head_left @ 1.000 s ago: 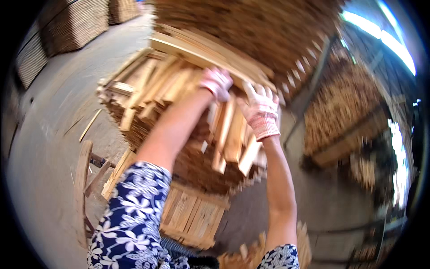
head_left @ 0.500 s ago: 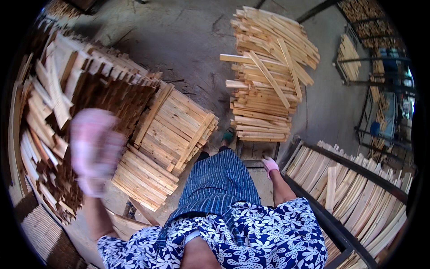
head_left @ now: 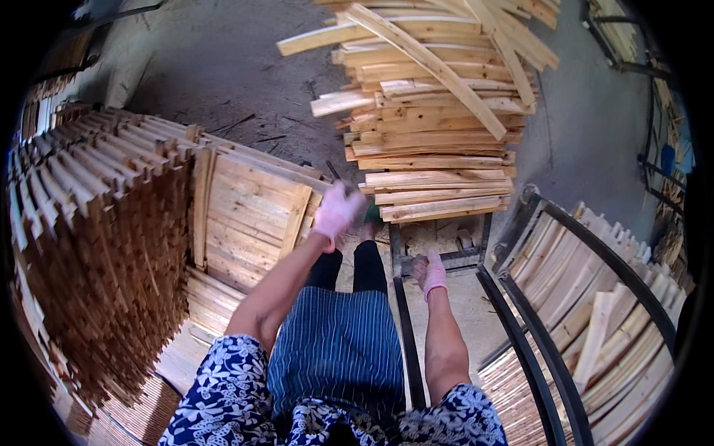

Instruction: The person lifts a metal rack frame and places it on the floor. They then pick up bundles of wooden planks from a pile and arrange them neatly on the rack, stacking them in layers to form an organized stack.

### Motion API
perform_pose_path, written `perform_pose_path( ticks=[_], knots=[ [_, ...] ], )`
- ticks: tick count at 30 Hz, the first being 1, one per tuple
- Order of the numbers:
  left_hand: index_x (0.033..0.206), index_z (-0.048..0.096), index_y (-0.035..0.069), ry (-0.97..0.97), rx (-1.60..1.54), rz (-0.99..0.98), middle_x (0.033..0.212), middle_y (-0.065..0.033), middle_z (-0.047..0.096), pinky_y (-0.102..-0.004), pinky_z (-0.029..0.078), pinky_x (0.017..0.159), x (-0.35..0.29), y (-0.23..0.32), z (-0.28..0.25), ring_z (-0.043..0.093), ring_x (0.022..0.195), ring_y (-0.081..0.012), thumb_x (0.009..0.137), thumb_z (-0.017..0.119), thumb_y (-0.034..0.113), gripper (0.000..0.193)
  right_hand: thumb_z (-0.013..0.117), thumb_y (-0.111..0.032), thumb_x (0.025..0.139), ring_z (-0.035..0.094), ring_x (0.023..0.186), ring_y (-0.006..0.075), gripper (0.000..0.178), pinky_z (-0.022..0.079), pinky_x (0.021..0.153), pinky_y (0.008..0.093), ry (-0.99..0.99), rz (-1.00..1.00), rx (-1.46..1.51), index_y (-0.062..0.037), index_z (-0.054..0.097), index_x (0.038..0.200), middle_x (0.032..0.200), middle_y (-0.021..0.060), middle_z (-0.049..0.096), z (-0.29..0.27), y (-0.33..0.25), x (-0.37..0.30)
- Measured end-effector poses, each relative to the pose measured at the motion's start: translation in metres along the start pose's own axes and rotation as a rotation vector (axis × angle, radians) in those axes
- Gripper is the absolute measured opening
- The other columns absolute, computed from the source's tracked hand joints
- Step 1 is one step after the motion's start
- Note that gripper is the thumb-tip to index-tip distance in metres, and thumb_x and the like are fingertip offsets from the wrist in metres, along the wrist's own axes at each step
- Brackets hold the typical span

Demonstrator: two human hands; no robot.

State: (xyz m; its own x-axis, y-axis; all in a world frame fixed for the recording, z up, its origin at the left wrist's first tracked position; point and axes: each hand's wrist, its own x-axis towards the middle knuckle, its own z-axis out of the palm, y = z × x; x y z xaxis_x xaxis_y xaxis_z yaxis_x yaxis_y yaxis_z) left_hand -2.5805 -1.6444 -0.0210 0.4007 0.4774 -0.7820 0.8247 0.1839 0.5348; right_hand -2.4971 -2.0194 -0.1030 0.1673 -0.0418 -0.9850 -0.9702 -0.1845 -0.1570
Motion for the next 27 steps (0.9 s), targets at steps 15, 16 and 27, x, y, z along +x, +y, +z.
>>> perform_pose_path(
  ticks=[15,16,27],
  knots=[
    [0.145,0.05,0.014,0.122,-0.993,-0.258,0.137,-0.0112,0.057,-0.0478,0.04,0.108,0.164,-0.082,0.103,0.052,0.127,-0.0271,0.089,0.067,0.059,0.073,0.038,-0.082,0.088,0.032,0.147,0.0331,0.093,0.028,0.118,0.0582,-0.083,-0.188,0.687,-0.0193,0.034,0.157,0.163,0.0067,0.03,0.067,-0.095,0.144],
    [0.142,0.053,0.011,0.164,-0.996,-0.328,0.135,-0.0119,0.059,-0.0431,0.038,0.109,0.147,-0.08,0.115,0.053,0.125,-0.0247,0.092,0.065,0.057,0.069,0.039,-0.082,0.088,0.032,0.147,0.0326,0.093,0.028,0.119,0.0578,-0.129,-0.185,0.677,-0.0197,0.033,0.157,0.164,0.0072,0.029,0.057,-0.092,0.138],
    [0.129,0.054,0.0,0.443,0.405,0.085,0.113,-0.0216,0.061,-0.0478,0.047,0.097,0.072,-0.09,0.154,0.06,0.108,-0.037,0.087,0.071,0.027,0.052,0.062,-0.063,0.092,0.04,0.141,0.0286,0.085,0.037,0.115,0.0508,0.03,-0.37,0.232,-0.0172,0.03,0.157,0.157,0.0094,0.037,-0.006,-0.073,0.087]
  ],
)
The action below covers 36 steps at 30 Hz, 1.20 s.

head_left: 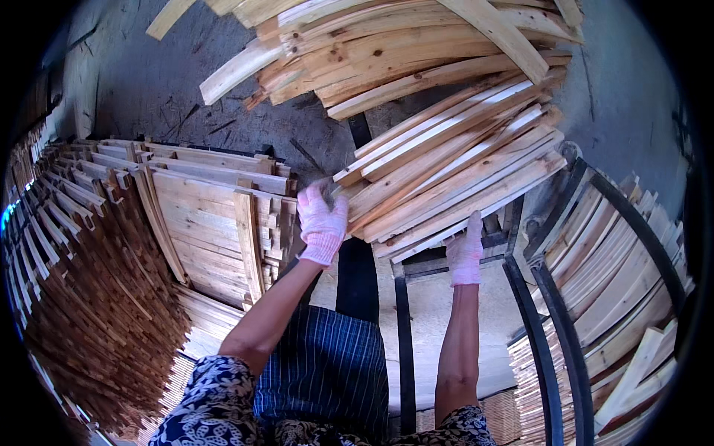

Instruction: The person lifts a metal rack frame and places it on the floor. They then pick up bundles of wooden planks from a pile and arrange them neatly on the rack, stacking them in layers to form an organized stack.

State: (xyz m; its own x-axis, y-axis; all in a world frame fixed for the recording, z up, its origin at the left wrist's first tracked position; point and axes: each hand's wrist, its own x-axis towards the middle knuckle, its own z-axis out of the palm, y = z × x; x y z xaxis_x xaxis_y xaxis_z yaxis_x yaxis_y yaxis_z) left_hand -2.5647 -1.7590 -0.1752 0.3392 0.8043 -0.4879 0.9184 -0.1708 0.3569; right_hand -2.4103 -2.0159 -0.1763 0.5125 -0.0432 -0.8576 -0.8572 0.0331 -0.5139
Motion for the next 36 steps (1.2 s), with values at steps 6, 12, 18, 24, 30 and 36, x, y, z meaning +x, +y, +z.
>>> perform_pose_path(
  ticks=[6,12,18,24,30,36],
  knots=[
    [0.141,0.05,0.001,-0.687,-0.006,0.322,0.143,-0.0256,0.052,-0.0413,0.041,0.11,0.122,0.156,-0.024,0.051,0.132,-0.0375,0.095,0.061,0.052,0.069,0.047,-0.071,0.095,0.038,0.142,0.0313,0.084,0.03,0.118,0.0521,-0.263,-0.05,0.168,-0.0169,0.03,0.157,0.155,0.0088,0.04,-0.021,0.002,0.019],
    [0.149,0.048,0.006,-1.279,-0.393,0.513,0.158,-0.0131,0.04,-0.0386,0.024,0.122,0.184,0.147,0.05,0.035,0.147,-0.0282,0.092,0.05,0.074,0.088,0.027,-0.086,0.09,0.02,0.152,0.0336,0.098,0.02,0.124,0.052,-0.114,-0.114,0.392,-0.0222,0.01,0.163,0.168,0.0089,0.013,-0.01,0.033,0.098],
    [0.148,0.049,0.009,-1.395,-0.644,1.034,0.157,-0.014,0.043,-0.0402,0.026,0.123,0.192,0.103,0.056,0.04,0.144,-0.0302,0.097,0.044,0.066,0.076,0.026,-0.089,0.086,0.018,0.152,0.033,0.102,0.025,0.123,0.0512,-0.124,-0.066,0.311,-0.0233,0.01,0.163,0.168,0.0096,0.012,0.027,0.001,0.041],
    [0.143,0.054,0.006,-1.32,-0.507,0.233,0.142,-0.0186,0.056,-0.0344,0.044,0.109,0.164,0.141,0.035,0.057,0.127,-0.0248,0.089,0.05,0.076,0.089,0.035,-0.085,0.088,0.024,0.149,0.0323,0.1,0.027,0.121,0.0505,-0.047,-0.186,-0.053,-0.0227,0.012,0.162,0.164,0.0095,0.019,0.022,0.042,0.047],
    [0.152,0.043,0.004,-1.21,-0.528,0.252,0.158,-0.0156,0.04,-0.0339,0.026,0.121,0.166,0.157,0.014,0.036,0.145,-0.0226,0.082,0.066,0.074,0.101,0.033,-0.091,0.083,0.034,0.145,0.0363,0.11,0.032,0.121,0.0541,-0.208,-0.045,0.486,-0.0161,0.013,0.162,0.162,0.0134,0.029,0.069,0.047,0.053],
    [0.159,0.018,0.0,-1.452,-0.712,0.207,0.162,-0.0171,0.027,-0.0383,0.019,0.123,0.112,0.146,-0.046,0.021,0.151,-0.0269,0.076,0.072,0.074,0.123,0.03,-0.075,0.097,0.039,0.143,0.032,0.086,0.038,0.118,0.0447,-0.098,0.064,0.433,-0.016,0.023,0.16,0.16,0.0112,0.035,0.049,0.069,-0.054]
  ],
)
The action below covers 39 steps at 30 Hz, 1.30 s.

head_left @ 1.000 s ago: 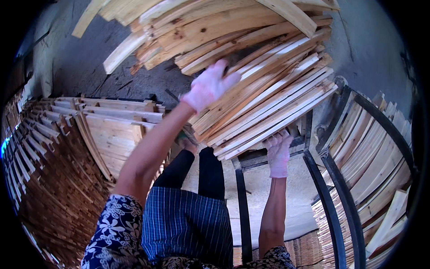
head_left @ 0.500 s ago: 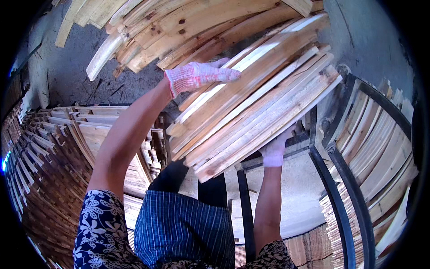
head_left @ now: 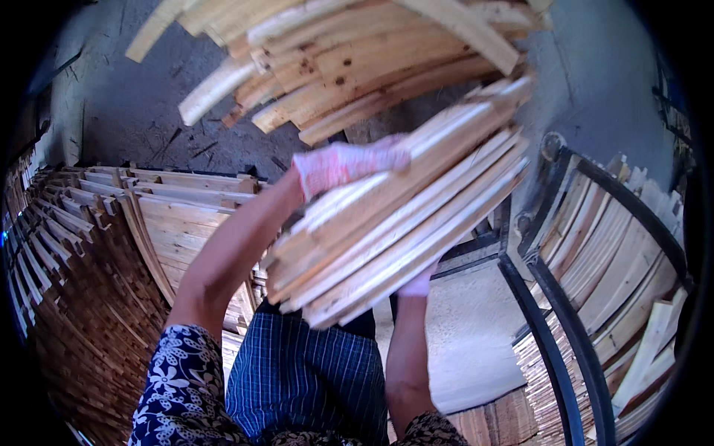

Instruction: The person lifts a metal rack frame and places it on the floor. They then pick up bundles of wooden planks from a pile and arrange them neatly on the rack, stacking them in layers to form an organized stack.

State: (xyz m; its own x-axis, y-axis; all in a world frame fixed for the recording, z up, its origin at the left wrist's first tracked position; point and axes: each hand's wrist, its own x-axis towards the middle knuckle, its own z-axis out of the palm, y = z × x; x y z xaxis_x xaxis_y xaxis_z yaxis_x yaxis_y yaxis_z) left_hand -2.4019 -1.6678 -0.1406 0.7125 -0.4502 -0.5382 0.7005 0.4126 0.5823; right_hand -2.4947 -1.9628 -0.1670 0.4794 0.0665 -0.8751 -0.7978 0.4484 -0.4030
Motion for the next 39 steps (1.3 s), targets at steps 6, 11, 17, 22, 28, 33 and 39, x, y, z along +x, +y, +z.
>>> perform_pose_path(
  ticks=[6,11,17,22,28,33,39],
  knots=[
    [0.16,0.015,0.001,-0.086,-0.089,-0.127,0.161,-0.0197,0.027,-0.0412,0.015,0.124,-0.094,-0.018,0.06,0.02,0.151,-0.0291,0.076,0.077,0.068,0.124,0.032,-0.078,0.094,0.034,0.145,0.033,0.093,0.032,0.121,0.0447,0.085,0.073,0.039,-0.0151,0.017,0.161,0.161,0.0112,0.031,-0.004,0.027,-0.158],
    [0.16,0.017,0.006,-0.068,-0.373,-0.095,0.16,-0.0161,0.028,-0.0397,0.017,0.123,-0.184,-0.003,0.099,0.022,0.15,-0.0263,0.079,0.08,0.057,0.115,0.035,-0.074,0.096,0.04,0.141,0.0346,0.088,0.037,0.118,0.0478,0.099,0.096,0.057,-0.0141,0.024,0.159,0.159,0.0143,0.034,0.009,0.018,-0.222],
    [0.16,0.013,0.001,0.213,0.025,0.144,0.163,-0.0191,0.022,-0.0391,0.015,0.124,-0.31,0.032,0.118,0.016,0.152,-0.0279,0.085,0.065,0.069,0.114,0.036,-0.069,0.098,0.031,0.146,0.034,0.087,0.028,0.122,0.0441,-0.234,0.053,-0.345,-0.0113,0.017,0.161,0.162,0.0156,0.027,0.112,-0.03,-0.262],
    [0.162,0.005,0.006,0.375,0.1,0.519,0.166,-0.0218,0.011,-0.0476,0.015,0.124,-0.432,0.085,0.155,0.011,0.154,-0.0341,0.079,0.062,0.08,0.125,0.038,-0.059,0.1,0.032,0.146,0.0327,0.08,0.027,0.122,0.043,-0.569,-0.17,-0.667,-0.0106,0.018,0.161,0.161,0.0157,0.028,0.27,-0.069,-0.307],
    [0.162,0.001,0.008,0.613,0.006,0.965,0.162,-0.0212,0.019,-0.0412,0.022,0.122,-0.596,0.111,0.212,0.02,0.15,-0.0305,0.08,0.071,0.069,0.124,0.041,-0.048,0.103,0.032,0.145,0.0311,0.073,0.027,0.122,0.0416,-0.936,-0.357,-0.863,-0.0097,0.019,0.16,0.16,0.0157,0.03,0.417,-0.057,-0.419],
    [0.163,0.002,0.013,1.025,-0.082,1.387,0.158,-0.0124,0.03,-0.0352,0.027,0.118,-0.766,0.086,0.293,0.027,0.144,-0.0221,0.084,0.078,0.056,0.118,0.044,-0.039,0.105,0.033,0.145,0.0298,0.067,0.026,0.122,0.0404,-1.357,-0.44,-1.01,-0.009,0.02,0.16,0.159,0.0158,0.032,0.515,0.016,-0.561],
    [0.163,-0.001,0.015,1.412,-0.349,1.871,0.156,-0.0107,0.037,-0.036,0.044,0.108,-0.908,0.049,0.332,0.044,0.135,-0.0222,0.086,0.08,0.042,0.115,0.052,-0.016,0.103,0.038,0.142,0.025,0.064,0.029,0.121,0.0361,-1.998,0.15,-1.177,-0.0071,0.023,0.159,0.157,0.0151,0.037,0.637,0.16,-0.849]
  ],
)
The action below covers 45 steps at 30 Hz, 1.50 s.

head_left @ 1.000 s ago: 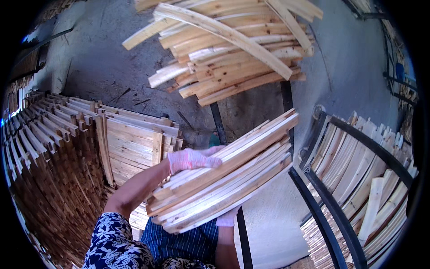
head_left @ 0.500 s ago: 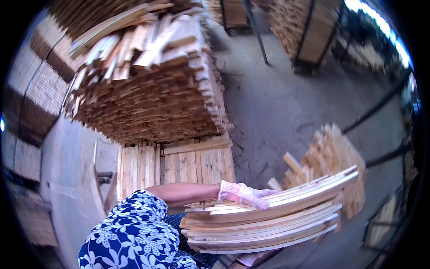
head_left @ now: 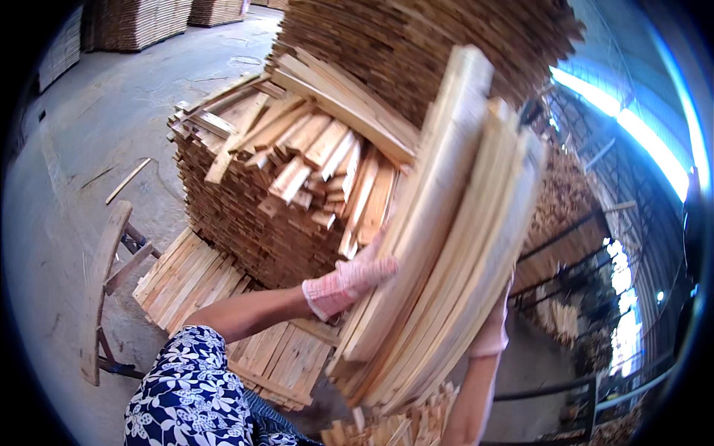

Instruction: The person lifts a metal rack frame and places it on the floor. They then pick up bundles of wooden planks from a pile and arrange them neatly on the rack, stacking them in layers to form an organized stack.

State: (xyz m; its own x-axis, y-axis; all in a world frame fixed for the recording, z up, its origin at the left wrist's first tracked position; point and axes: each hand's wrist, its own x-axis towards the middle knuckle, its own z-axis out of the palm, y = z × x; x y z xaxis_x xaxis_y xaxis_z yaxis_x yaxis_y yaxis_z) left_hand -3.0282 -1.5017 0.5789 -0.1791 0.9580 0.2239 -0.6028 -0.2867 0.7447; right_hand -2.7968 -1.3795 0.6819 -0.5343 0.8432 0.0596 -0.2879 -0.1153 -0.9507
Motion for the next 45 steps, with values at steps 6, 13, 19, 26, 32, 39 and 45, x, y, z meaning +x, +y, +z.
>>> perform_pose_path(
  ticks=[6,13,19,26,32,39,45],
  knots=[
    [0.161,0.004,0.016,0.286,-0.01,0.37,0.148,-0.0187,0.044,-0.0389,0.046,0.107,0.152,0.1,-0.029,0.048,0.132,-0.0311,0.088,0.074,0.045,0.105,0.05,-0.027,0.105,0.053,0.131,0.0406,0.053,0.046,0.107,0.0449,-0.293,-1.078,-1.849,-0.0105,0.036,0.154,0.149,0.025,0.047,0.114,-0.125,0.26],
    [0.145,0.042,-0.001,0.298,2.167,-0.058,0.145,-0.0329,0.042,-0.0619,0.032,0.107,0.199,0.127,-0.122,0.046,0.13,-0.0446,0.087,0.056,0.072,0.094,0.041,-0.077,0.092,0.029,0.144,0.0528,0.085,0.022,0.112,0.0726,0.078,-0.624,-2.29,-0.0233,0.03,0.158,0.16,0.0262,0.026,0.208,0.069,0.322],
    [0.136,0.05,0.01,0.072,2.165,-0.093,0.137,-0.0275,0.045,-0.0636,0.037,0.099,0.208,0.134,-0.136,0.048,0.126,-0.0468,0.082,0.063,0.07,0.082,0.061,-0.056,0.09,0.041,0.136,0.0419,0.069,0.027,0.11,0.0659,0.239,-0.969,-1.732,-0.0234,0.045,0.149,0.147,0.022,0.045,0.186,0.128,0.397],
    [0.137,0.051,0.014,0.283,2.189,-0.138,0.141,-0.024,0.042,-0.056,0.036,0.108,0.234,0.133,-0.132,0.044,0.131,-0.0461,0.08,0.069,0.066,0.08,0.052,-0.06,0.094,0.041,0.138,0.0427,0.062,0.026,0.109,0.0698,0.185,-0.77,-1.783,-0.0307,0.045,0.148,0.149,0.0195,0.046,0.207,0.111,0.432],
    [0.14,0.051,0.016,0.274,2.213,-0.078,0.144,-0.0212,0.042,-0.0549,0.041,0.106,0.246,0.131,-0.147,0.045,0.13,-0.0457,0.082,0.068,0.063,0.077,0.061,-0.053,0.091,0.039,0.141,0.0414,0.069,0.025,0.113,0.0672,0.049,-0.872,-1.541,-0.0284,0.04,0.152,0.152,0.0202,0.043,0.167,0.099,0.354],
    [0.144,0.049,0.005,-0.066,2.367,-0.009,0.142,-0.0246,0.051,-0.0515,0.043,0.109,0.295,0.018,-0.162,0.048,0.134,-0.0394,0.088,0.053,0.065,0.082,0.074,-0.016,0.082,0.054,0.113,0.0423,0.064,0.043,0.101,0.0526,0.442,-0.394,-1.521,-0.0077,0.053,0.141,0.123,0.0213,0.058,-0.063,0.243,-0.033],
    [0.142,0.052,0.006,-0.197,2.253,0.514,0.14,-0.0208,0.054,-0.0472,0.045,0.107,0.196,0.129,-0.109,0.052,0.13,-0.0348,0.09,0.057,0.044,0.065,0.051,-0.042,0.093,0.065,0.11,0.0399,0.044,0.052,0.092,0.0522,0.001,1.309,-1.22,-0.0159,0.064,0.126,0.119,0.0221,0.066,-0.059,0.339,-0.438]
  ],
)
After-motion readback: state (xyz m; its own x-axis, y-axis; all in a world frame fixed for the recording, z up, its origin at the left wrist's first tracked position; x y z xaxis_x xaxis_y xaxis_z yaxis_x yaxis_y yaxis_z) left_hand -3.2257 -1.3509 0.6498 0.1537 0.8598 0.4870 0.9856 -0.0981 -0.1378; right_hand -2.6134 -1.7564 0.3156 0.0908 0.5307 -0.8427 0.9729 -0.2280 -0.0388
